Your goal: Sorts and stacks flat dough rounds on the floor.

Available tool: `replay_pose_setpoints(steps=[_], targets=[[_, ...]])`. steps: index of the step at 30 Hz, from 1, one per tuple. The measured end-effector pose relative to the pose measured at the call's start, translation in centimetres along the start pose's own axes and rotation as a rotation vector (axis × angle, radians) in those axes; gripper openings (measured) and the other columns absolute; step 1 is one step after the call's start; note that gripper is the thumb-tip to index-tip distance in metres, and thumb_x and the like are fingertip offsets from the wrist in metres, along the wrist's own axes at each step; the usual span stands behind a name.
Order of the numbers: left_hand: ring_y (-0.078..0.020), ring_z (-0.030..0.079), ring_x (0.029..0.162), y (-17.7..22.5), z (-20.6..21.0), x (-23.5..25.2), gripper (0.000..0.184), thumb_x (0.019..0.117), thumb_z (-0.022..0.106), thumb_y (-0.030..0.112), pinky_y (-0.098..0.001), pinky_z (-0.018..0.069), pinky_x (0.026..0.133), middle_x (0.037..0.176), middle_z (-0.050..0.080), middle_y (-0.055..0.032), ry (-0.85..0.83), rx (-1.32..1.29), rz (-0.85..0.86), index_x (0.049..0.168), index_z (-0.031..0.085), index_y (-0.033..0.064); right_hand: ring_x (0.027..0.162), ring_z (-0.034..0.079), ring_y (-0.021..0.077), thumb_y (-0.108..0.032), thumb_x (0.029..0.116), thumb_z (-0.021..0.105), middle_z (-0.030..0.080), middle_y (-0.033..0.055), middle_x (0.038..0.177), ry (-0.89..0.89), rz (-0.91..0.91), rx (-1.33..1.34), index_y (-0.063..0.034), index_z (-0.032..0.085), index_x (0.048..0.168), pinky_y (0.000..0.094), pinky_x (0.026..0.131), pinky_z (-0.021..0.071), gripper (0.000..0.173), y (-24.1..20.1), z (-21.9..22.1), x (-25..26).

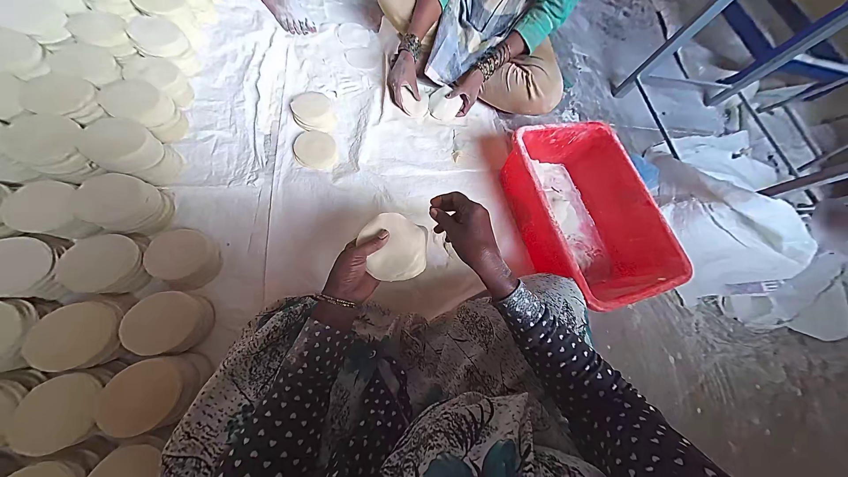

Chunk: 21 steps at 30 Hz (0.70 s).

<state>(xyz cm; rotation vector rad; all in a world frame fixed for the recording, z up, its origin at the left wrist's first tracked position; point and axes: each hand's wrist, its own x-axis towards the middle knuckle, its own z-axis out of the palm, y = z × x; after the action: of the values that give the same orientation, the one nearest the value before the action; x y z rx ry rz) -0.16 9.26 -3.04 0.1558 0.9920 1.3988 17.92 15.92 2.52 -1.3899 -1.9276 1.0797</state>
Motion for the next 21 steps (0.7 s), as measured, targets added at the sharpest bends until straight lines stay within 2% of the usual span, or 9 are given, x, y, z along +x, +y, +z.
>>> replay_pose_setpoints(steps=[2, 4, 5, 7, 11, 17, 18, 19, 21], targets=[[-0.0215, 0.072, 0.098, 0.3, -0.3, 0.0, 0.022, 0.1041, 0.053, 0.012, -0.0408, 0.0618, 0.084, 0.11, 0.071, -0.0106, -0.067, -0.066, 0.012, 0.125, 0.06, 0.0086, 0.087, 0.068, 0.0163, -0.023, 0.1101, 0.049, 0.071, 0.009, 0.109, -0.115, 0.243, 0.275, -0.0032, 0.066, 0.124, 0.0338, 0.075, 0.0563, 0.03, 0.5, -0.3, 0.3], [-0.0213, 0.072, 0.1, 0.4, -0.7, 0.0, 0.022, 0.1042, 0.05, 0.013, -0.0415, 0.0615, 0.086, 0.111, 0.071, -0.01, -0.125, -0.105, 0.023, 0.123, 0.062, 0.0103, 0.078, 0.071, 0.0089, -0.03, 0.1113, 0.044, 0.073, 0.0017, 0.092, -0.209, 0.405, 0.56, -0.0037, 0.069, 0.113, 0.027, 0.069, 0.06, 0.037, 1.6, 0.3, 0.2], [-0.0217, 0.071, 0.101, 0.3, -0.9, 0.1, 0.022, 0.1038, 0.049, 0.013, -0.0421, 0.0614, 0.087, 0.112, 0.071, -0.0105, -0.141, -0.116, 0.026, 0.122, 0.062, 0.0101, 0.074, 0.072, 0.0094, -0.031, 0.1107, 0.046, 0.073, 0.0014, 0.086, -0.243, 0.441, 0.671, -0.0037, 0.069, 0.108, 0.0273, 0.066, 0.0615, 0.037, 2.1, 0.6, -0.1], [-0.0219, 0.071, 0.101, 0.2, -0.9, 0.2, 0.022, 0.1036, 0.049, 0.012, -0.0425, 0.0615, 0.086, 0.111, 0.071, -0.011, -0.137, -0.114, 0.023, 0.121, 0.062, 0.0096, 0.068, 0.072, 0.0105, -0.022, 0.1073, 0.055, 0.072, 0.002, 0.079, -0.238, 0.447, 0.767, -0.0038, 0.068, 0.101, 0.0274, 0.063, 0.0619, 0.023, 2.3, 1.0, -0.5], [-0.0221, 0.072, 0.099, 0.0, -0.8, 0.2, 0.022, 0.1048, 0.048, 0.011, -0.0417, 0.0617, 0.085, 0.11, 0.071, -0.0117, -0.11, -0.096, 0.015, 0.122, 0.062, 0.0084, 0.064, 0.062, 0.0057, -0.005, 0.0968, 0.068, 0.067, 0.0015, 0.079, -0.137, 0.35, 0.649, -0.0036, 0.07, 0.099, 0.0207, 0.057, 0.0543, 0.003, 1.4, 0.8, -1.1], [-0.0207, 0.072, 0.098, 0.1, -0.6, 0.1, 0.022, 0.1048, 0.048, 0.01, -0.0407, 0.0617, 0.085, 0.11, 0.071, -0.0103, -0.109, -0.086, 0.017, 0.122, 0.061, 0.0094, 0.06, 0.06, 0.0043, 0.0, 0.0892, 0.075, 0.069, 0.0012, 0.073, -0.014, 0.174, 0.497, -0.0018, 0.071, 0.087, 0.02, 0.055, 0.0508, 0.005, 1.6, 0.9, -0.5], [-0.0205, 0.072, 0.098, 0.1, -0.7, 0.1, 0.021, 0.1047, 0.048, 0.01, -0.0405, 0.0618, 0.085, 0.109, 0.072, -0.01, -0.118, -0.092, 0.019, 0.122, 0.061, 0.0099, 0.062, 0.061, 0.0048, -0.002, 0.0912, 0.074, 0.069, 0.0012, 0.075, 0.0, 0.165, 0.487, -0.0015, 0.071, 0.089, 0.0209, 0.058, 0.0522, 0.004, 1.5, 1.0, -0.6], [-0.0205, 0.072, 0.098, 0.1, -0.8, 0.1, 0.021, 0.1044, 0.049, 0.01, -0.0406, 0.0618, 0.085, 0.109, 0.072, -0.0097, -0.125, -0.101, 0.022, 0.122, 0.061, 0.0103, 0.068, 0.063, 0.0058, -0.008, 0.0971, 0.068, 0.068, 0.0014, 0.081, -0.004, 0.194, 0.505, -0.0018, 0.069, 0.096, 0.0226, 0.063, 0.055, 0.006, 1.3, 1.0, -0.6], [-0.0211, 0.072, 0.1, 0.1, -0.8, 0.1, 0.021, 0.1047, 0.05, 0.012, -0.0413, 0.0616, 0.086, 0.111, 0.071, -0.01, -0.135, -0.115, 0.019, 0.123, 0.061, 0.0105, 0.086, 0.07, 0.0102, -0.03, 0.1094, 0.05, 0.072, 0.0054, 0.102, -0.081, 0.349, 0.632, -0.0014, 0.064, 0.119, 0.0282, 0.077, 0.059, 0.034, 1.1, 1.1, -0.4]])
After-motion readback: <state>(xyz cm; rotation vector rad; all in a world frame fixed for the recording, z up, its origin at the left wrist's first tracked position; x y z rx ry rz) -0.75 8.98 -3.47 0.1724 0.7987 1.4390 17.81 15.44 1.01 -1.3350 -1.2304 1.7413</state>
